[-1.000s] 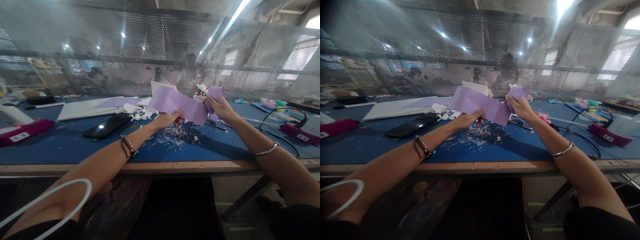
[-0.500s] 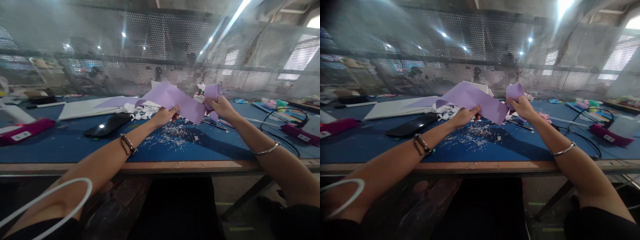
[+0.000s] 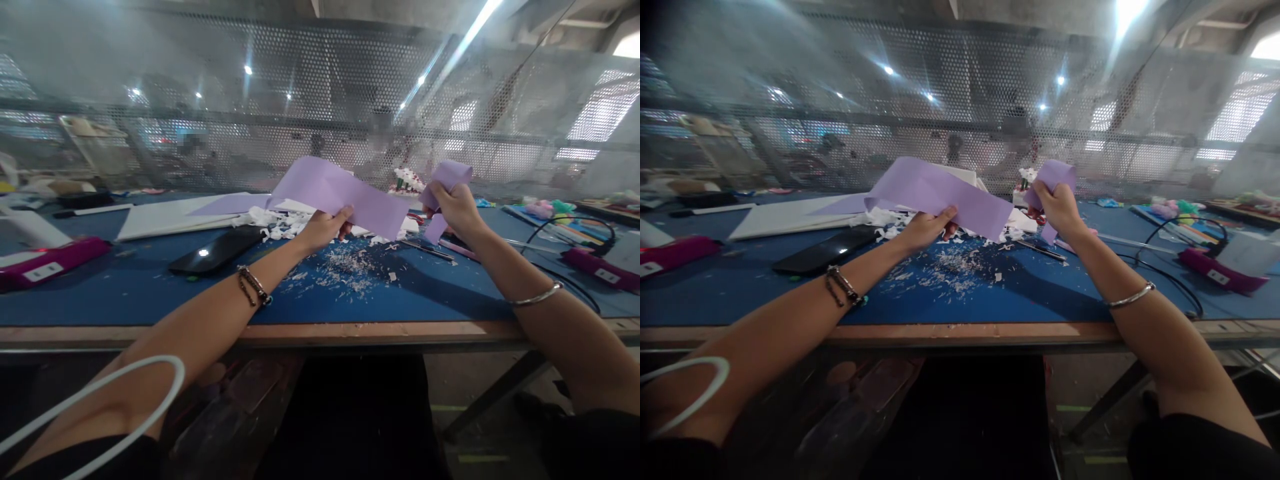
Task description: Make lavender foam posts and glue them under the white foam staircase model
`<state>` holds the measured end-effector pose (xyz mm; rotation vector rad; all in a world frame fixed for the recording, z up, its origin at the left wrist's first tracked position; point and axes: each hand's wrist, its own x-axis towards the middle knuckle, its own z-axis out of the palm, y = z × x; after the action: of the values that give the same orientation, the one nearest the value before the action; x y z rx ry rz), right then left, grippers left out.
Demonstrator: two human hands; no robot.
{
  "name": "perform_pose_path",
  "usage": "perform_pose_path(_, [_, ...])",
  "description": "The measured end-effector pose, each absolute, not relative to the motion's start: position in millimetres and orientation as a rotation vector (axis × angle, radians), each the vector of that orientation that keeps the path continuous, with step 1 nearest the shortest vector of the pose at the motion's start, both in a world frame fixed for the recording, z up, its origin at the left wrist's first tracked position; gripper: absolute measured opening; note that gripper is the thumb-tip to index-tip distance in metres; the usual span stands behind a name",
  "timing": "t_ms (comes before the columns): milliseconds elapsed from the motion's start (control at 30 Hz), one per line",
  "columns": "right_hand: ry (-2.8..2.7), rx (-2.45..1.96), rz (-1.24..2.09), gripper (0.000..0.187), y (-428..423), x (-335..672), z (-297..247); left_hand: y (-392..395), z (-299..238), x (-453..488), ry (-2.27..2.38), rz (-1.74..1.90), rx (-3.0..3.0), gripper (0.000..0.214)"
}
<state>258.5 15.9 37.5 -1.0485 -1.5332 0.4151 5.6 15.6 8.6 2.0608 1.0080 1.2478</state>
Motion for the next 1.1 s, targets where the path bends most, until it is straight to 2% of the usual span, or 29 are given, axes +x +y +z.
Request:
perform_pose_path(167, [-1.574,-1.065,0.403,0.035,14,257,38,25,12,-5,1.033,1.360,2.059,0.038])
perform_pose_path(467, [-2.242,-1.187,0.375,0.039,-6,232,23,55,34,-51,1.190,1.897,1.515,0.025])
perform_pose_path(600, [-2.473,-1.118,0.311,0.036,-14,223,20,68,31,-77,1.444,1.692,1.266,0.026])
perform_pose_path(833, [-2.451,-1.109,0.276,0.023,-20,219,20,72,25,-88,1.461,1.241,1.243,0.063])
perform_pose_path(900, [-2.408,-1.102,0.271,0.022,-18,219,19,70,25,-83,1.464,1.173,1.300,0.057])
perform_pose_path(1033, [-2.415,-1.044,0.218,0.024,-15,220,18,68,21,-75,1.477,1.212,1.384,0.014])
perform_pose_path(1100, [-2.476,-1.016,0.233,0.025,-15,220,18,68,19,-73,1.464,1.252,1.390,0.007])
